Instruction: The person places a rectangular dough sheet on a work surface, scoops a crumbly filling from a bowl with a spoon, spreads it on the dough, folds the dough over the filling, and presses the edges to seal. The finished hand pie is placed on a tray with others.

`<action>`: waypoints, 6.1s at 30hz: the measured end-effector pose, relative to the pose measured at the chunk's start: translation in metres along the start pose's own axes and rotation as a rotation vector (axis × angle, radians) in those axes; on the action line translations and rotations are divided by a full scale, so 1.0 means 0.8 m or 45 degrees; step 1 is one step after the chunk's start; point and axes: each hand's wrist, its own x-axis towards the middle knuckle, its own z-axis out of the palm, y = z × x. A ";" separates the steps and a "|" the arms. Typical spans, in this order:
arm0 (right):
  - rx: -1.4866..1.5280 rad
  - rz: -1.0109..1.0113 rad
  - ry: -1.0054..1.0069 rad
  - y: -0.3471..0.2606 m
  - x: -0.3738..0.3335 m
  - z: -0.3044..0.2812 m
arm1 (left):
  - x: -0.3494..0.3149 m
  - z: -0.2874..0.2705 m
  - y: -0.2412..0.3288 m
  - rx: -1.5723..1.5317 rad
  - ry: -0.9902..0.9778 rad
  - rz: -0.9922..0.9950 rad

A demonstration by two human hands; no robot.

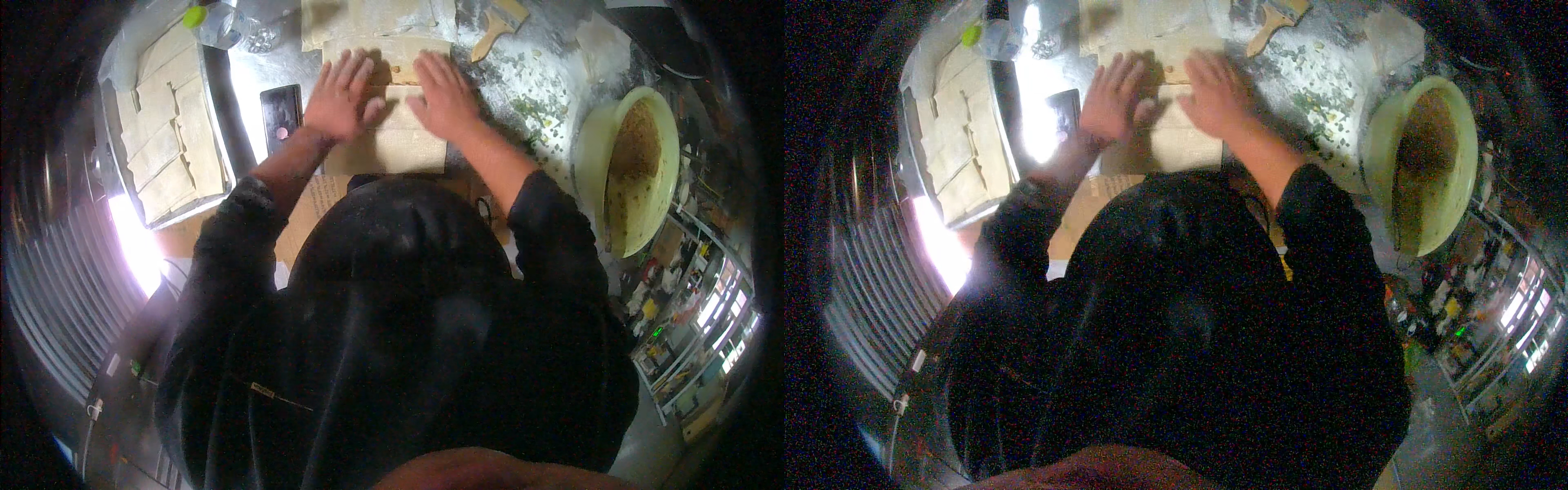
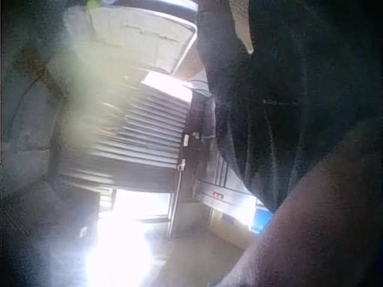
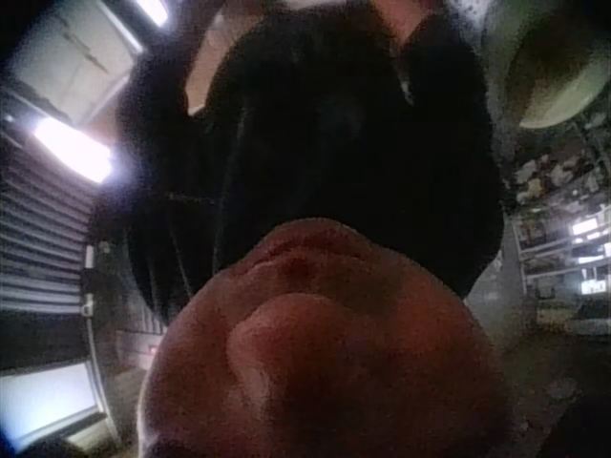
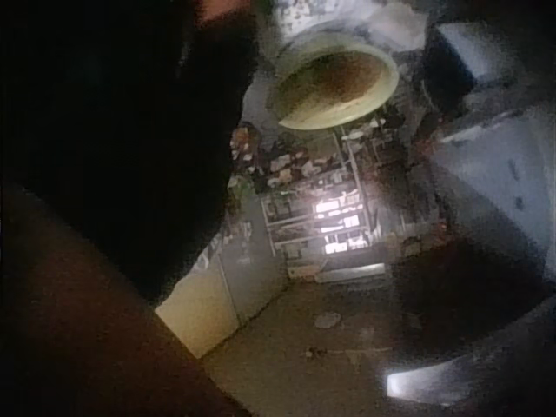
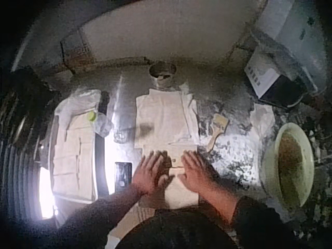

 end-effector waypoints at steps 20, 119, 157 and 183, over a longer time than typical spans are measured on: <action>-0.149 0.059 0.105 0.053 0.076 -0.003 | 0.061 -0.026 -0.063 0.137 -0.041 -0.169; 2.027 0.825 -0.362 -0.117 -0.191 -0.078 | -0.202 -0.125 0.079 -1.421 -0.366 -0.602; 1.225 0.331 -0.427 -0.471 0.320 0.019 | -0.250 -0.294 -0.620 -1.559 0.395 -1.260; 0.433 0.876 -0.465 -0.076 -0.425 0.171 | -0.318 -0.154 -0.349 0.242 0.043 -0.965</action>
